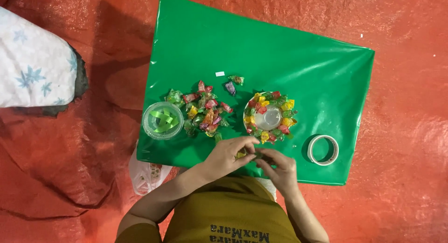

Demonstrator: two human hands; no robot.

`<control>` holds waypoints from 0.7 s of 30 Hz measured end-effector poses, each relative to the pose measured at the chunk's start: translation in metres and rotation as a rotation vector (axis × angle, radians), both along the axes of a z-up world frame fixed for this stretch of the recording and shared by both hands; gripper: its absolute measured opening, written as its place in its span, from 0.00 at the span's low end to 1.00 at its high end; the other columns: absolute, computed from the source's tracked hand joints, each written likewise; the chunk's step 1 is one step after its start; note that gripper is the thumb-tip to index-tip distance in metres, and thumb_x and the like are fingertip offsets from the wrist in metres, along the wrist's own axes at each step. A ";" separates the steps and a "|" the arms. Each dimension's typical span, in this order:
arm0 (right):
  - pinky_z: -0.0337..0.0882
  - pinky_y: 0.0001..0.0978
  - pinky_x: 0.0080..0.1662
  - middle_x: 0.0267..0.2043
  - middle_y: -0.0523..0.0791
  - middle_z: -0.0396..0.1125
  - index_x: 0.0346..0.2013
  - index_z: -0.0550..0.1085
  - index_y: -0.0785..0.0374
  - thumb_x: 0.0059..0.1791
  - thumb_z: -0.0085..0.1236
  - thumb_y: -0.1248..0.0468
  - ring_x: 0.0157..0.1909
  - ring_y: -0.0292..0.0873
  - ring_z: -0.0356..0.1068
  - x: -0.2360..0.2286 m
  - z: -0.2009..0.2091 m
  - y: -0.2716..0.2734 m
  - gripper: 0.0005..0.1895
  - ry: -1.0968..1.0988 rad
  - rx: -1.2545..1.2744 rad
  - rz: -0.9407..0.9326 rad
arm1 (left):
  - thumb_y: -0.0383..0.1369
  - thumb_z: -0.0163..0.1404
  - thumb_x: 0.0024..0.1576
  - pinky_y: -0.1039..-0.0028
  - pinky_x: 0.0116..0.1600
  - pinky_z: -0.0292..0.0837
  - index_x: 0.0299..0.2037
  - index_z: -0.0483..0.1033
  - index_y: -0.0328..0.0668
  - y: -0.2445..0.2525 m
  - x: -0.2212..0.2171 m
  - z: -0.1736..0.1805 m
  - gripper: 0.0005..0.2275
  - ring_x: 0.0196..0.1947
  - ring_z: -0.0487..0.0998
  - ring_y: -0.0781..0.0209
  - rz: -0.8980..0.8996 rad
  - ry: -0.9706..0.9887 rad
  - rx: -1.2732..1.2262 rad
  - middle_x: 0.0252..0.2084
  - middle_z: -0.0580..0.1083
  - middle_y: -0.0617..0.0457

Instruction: The person attaches colorful wrapped candies around the edge of a small plastic cup using tape to create a decorative flower-like craft.

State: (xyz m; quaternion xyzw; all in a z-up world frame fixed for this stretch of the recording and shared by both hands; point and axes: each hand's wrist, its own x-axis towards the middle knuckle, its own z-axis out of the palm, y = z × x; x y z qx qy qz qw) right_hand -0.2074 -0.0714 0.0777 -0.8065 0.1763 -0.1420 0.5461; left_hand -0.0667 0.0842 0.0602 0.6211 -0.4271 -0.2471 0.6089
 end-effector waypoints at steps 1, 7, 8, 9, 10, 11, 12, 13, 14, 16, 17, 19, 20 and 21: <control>0.77 0.31 0.28 0.31 0.50 0.79 0.41 0.81 0.68 0.41 0.73 0.71 0.25 0.44 0.79 0.000 0.000 -0.007 0.15 0.001 0.001 -0.002 | 0.23 0.58 0.58 0.68 0.42 0.80 0.62 0.70 0.41 -0.004 0.005 -0.005 0.21 0.40 0.83 0.54 -0.002 0.001 0.001 0.38 0.79 0.51; 0.76 0.32 0.22 0.35 0.59 0.76 0.46 0.76 0.75 0.47 0.60 0.81 0.28 0.49 0.79 0.010 -0.008 -0.039 0.13 -0.008 0.162 -0.200 | 0.28 0.54 0.63 0.69 0.47 0.76 0.56 0.74 0.42 -0.022 0.051 -0.029 0.12 0.41 0.79 0.57 0.117 -0.191 0.137 0.37 0.77 0.53; 0.75 0.33 0.23 0.33 0.57 0.76 0.47 0.76 0.74 0.48 0.61 0.79 0.25 0.46 0.77 0.016 -0.006 -0.041 0.13 0.038 0.062 -0.194 | 0.29 0.53 0.63 0.68 0.47 0.75 0.53 0.76 0.45 -0.026 0.057 -0.033 0.10 0.43 0.79 0.57 0.152 -0.282 0.175 0.38 0.77 0.55; 0.75 0.34 0.24 0.32 0.56 0.77 0.49 0.76 0.74 0.49 0.62 0.77 0.22 0.43 0.75 0.023 -0.004 -0.042 0.13 0.084 -0.038 -0.188 | 0.30 0.53 0.63 0.66 0.48 0.73 0.51 0.78 0.47 -0.030 0.062 -0.037 0.09 0.45 0.79 0.56 0.187 -0.373 0.214 0.39 0.77 0.58; 0.75 0.34 0.24 0.32 0.56 0.77 0.49 0.76 0.74 0.49 0.62 0.77 0.22 0.43 0.75 0.029 -0.003 -0.044 0.13 0.086 -0.038 -0.190 | 0.30 0.53 0.63 0.66 0.48 0.73 0.51 0.78 0.47 -0.034 0.064 -0.038 0.09 0.45 0.79 0.56 0.185 -0.371 0.214 0.39 0.77 0.58; 0.75 0.33 0.24 0.33 0.55 0.77 0.46 0.79 0.71 0.48 0.66 0.74 0.25 0.45 0.76 0.036 -0.001 -0.045 0.12 0.092 -0.157 -0.169 | 0.31 0.53 0.62 0.66 0.47 0.73 0.50 0.79 0.49 -0.038 0.067 -0.038 0.08 0.46 0.79 0.57 0.195 -0.438 0.252 0.39 0.77 0.59; 0.76 0.33 0.24 0.35 0.53 0.77 0.43 0.81 0.68 0.46 0.70 0.72 0.28 0.47 0.77 0.044 0.000 -0.046 0.12 0.098 -0.276 -0.147 | 0.33 0.53 0.62 0.66 0.47 0.73 0.49 0.79 0.50 -0.041 0.069 -0.039 0.07 0.46 0.78 0.58 0.205 -0.503 0.291 0.39 0.77 0.60; 0.76 0.33 0.24 0.35 0.53 0.77 0.43 0.81 0.68 0.46 0.70 0.72 0.28 0.47 0.77 0.049 -0.001 -0.046 0.12 0.100 -0.276 -0.147 | 0.33 0.53 0.62 0.66 0.47 0.73 0.49 0.79 0.50 -0.045 0.070 -0.039 0.07 0.46 0.78 0.58 0.204 -0.501 0.292 0.39 0.77 0.60; 0.76 0.37 0.28 0.36 0.52 0.77 0.44 0.82 0.65 0.46 0.71 0.70 0.31 0.49 0.77 0.055 -0.003 -0.047 0.12 0.103 -0.344 -0.123 | 0.33 0.53 0.62 0.66 0.47 0.72 0.47 0.80 0.48 -0.050 0.070 -0.039 0.06 0.44 0.78 0.59 0.240 -0.552 0.295 0.38 0.77 0.58; 0.76 0.42 0.32 0.38 0.50 0.77 0.44 0.83 0.63 0.46 0.72 0.68 0.34 0.51 0.77 0.062 -0.010 -0.049 0.12 0.107 -0.413 -0.096 | 0.34 0.53 0.63 0.66 0.48 0.71 0.45 0.80 0.45 -0.053 0.074 -0.024 0.06 0.43 0.78 0.60 0.277 -0.601 0.298 0.37 0.77 0.56; 0.75 0.42 0.32 0.37 0.48 0.77 0.45 0.83 0.61 0.47 0.71 0.66 0.32 0.51 0.76 0.062 -0.015 -0.051 0.12 0.128 -0.430 -0.083 | 0.30 0.53 0.62 0.65 0.48 0.71 0.42 0.80 0.41 -0.052 0.077 -0.008 0.04 0.42 0.78 0.60 0.258 -0.624 0.308 0.34 0.77 0.54; 0.74 0.42 0.31 0.35 0.47 0.76 0.46 0.83 0.59 0.47 0.71 0.65 0.30 0.50 0.75 0.066 -0.018 -0.051 0.13 0.150 -0.447 -0.069 | 0.26 0.53 0.62 0.65 0.49 0.71 0.39 0.80 0.37 -0.051 0.080 0.006 0.03 0.40 0.78 0.60 0.240 -0.645 0.318 0.32 0.77 0.52; 0.75 0.41 0.32 0.34 0.48 0.76 0.45 0.83 0.60 0.47 0.71 0.65 0.31 0.50 0.75 0.070 -0.016 -0.050 0.12 0.152 -0.457 -0.056 | 0.26 0.52 0.62 0.65 0.49 0.71 0.39 0.80 0.38 -0.051 0.081 0.004 0.03 0.41 0.78 0.60 0.230 -0.651 0.328 0.32 0.77 0.52; 0.75 0.40 0.32 0.33 0.48 0.76 0.45 0.83 0.62 0.47 0.71 0.65 0.31 0.50 0.76 0.074 -0.013 -0.049 0.12 0.154 -0.466 -0.043 | 0.26 0.52 0.62 0.65 0.50 0.71 0.39 0.79 0.39 -0.050 0.081 0.002 0.03 0.42 0.78 0.61 0.219 -0.656 0.338 0.33 0.77 0.53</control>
